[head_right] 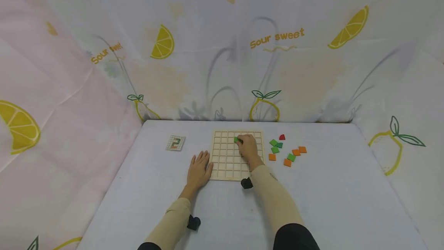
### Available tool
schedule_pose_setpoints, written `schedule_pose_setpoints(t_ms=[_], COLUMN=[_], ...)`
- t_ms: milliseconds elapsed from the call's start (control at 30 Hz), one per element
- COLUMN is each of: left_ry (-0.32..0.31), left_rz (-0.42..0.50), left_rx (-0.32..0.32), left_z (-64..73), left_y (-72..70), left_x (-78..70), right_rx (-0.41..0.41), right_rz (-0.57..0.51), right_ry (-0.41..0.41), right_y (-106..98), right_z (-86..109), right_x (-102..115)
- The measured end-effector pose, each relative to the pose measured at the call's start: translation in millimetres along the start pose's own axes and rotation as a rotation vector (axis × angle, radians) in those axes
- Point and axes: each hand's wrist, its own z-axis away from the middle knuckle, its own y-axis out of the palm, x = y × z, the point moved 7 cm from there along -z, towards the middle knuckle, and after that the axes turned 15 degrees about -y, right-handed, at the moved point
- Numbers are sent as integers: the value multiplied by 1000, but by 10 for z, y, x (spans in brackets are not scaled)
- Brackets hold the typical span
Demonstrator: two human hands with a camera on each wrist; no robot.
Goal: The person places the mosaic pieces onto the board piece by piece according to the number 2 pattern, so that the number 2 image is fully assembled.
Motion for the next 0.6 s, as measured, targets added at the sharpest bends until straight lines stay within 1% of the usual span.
schedule_pose_setpoints(t_ms=[233,300,400,500,533,600], left_ry=[-2,0,-2,-4,-5,-4], left_rz=[-3,0,-2,-5,-6,-9], left_rx=[1,2,6,9,8,8], left_z=[3,5,4,3,4,7], left_y=[4,7,13,9,5,3], left_x=[-12,-16,-23,-38,-43,-54], right_rx=[66,58,-49,-177,-206,-242], right_rz=[-3,-10,-66,-125,-150,-145], right_ry=[55,52,5,-27,-21,28], right_y=[1,-12,-123,-347,-437,-634], right_z=[11,25,74,191,248,390], right_x=[-39,-66,-113,-189,-224,-317])
